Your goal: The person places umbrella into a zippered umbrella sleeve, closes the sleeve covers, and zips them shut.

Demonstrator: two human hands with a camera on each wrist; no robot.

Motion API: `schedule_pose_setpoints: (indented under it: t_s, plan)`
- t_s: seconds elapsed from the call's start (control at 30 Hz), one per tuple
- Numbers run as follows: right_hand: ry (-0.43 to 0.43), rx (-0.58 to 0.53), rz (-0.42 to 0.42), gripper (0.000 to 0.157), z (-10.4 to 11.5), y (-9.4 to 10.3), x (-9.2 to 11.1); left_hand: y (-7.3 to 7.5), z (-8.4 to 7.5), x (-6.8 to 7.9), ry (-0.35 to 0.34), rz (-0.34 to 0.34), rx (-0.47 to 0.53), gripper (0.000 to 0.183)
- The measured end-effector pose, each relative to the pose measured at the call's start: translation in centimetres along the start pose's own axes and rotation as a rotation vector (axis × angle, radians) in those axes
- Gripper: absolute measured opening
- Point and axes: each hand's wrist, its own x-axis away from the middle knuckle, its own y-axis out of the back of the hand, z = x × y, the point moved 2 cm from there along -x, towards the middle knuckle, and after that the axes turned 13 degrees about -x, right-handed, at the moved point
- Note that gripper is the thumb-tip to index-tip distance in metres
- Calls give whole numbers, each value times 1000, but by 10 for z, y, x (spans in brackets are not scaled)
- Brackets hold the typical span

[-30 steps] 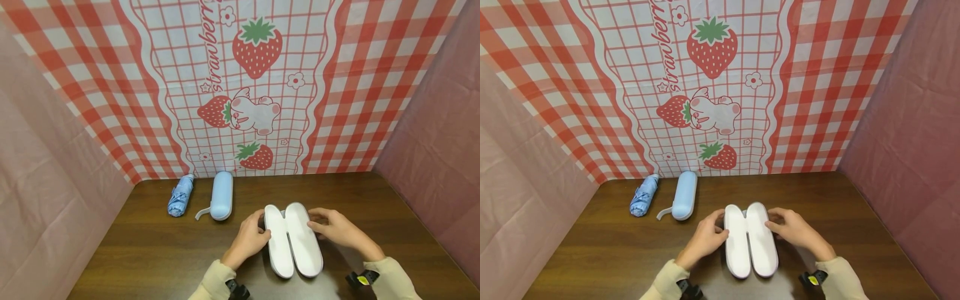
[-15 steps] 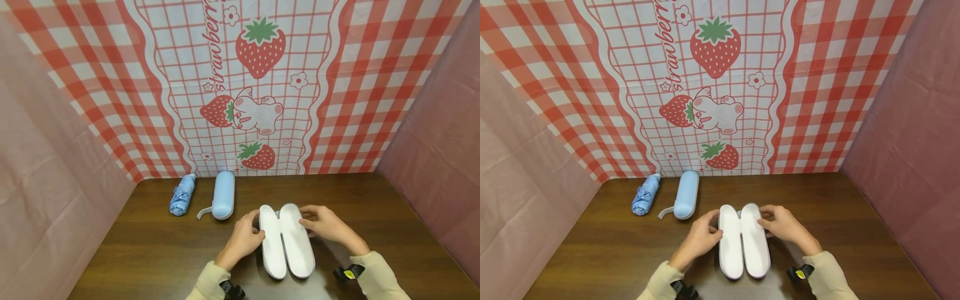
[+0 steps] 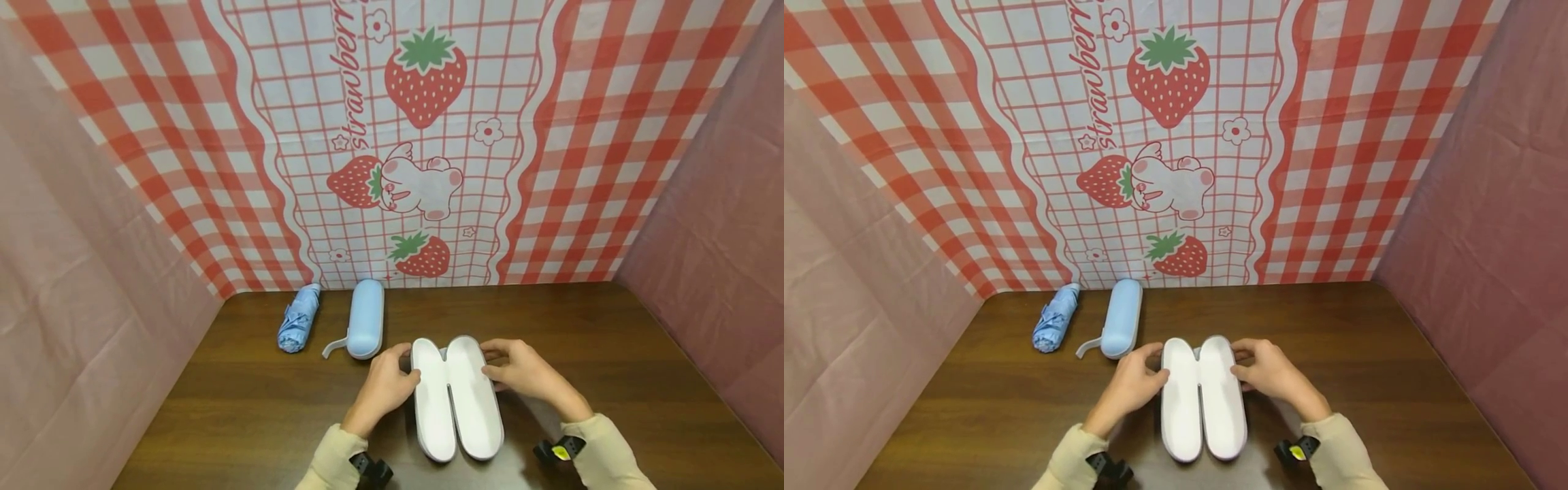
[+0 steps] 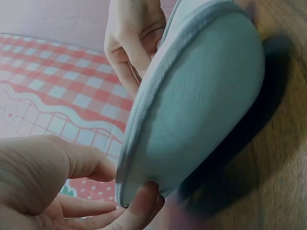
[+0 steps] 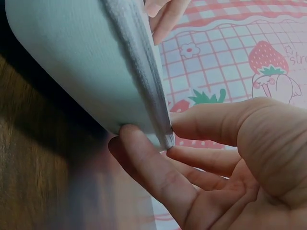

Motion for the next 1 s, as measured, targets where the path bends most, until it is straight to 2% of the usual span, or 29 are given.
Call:
schedule_pose_setpoints:
  t_s: [0.2,0.4,0.67,1.0]
  plan:
    - [-18,-18,16,48,0,-2,1,3,3,0,24,35,1,48]
    - [-16,-39,29,49,1,-5,0,6,5,-1,6,54,5,46]
    - [-27,-71,44,50,2,-9,0,11,12,-3,-18,115,-14,48]
    - [-47,-105,99,52,4,-14,4,20,12,-3,-46,175,-45,55]
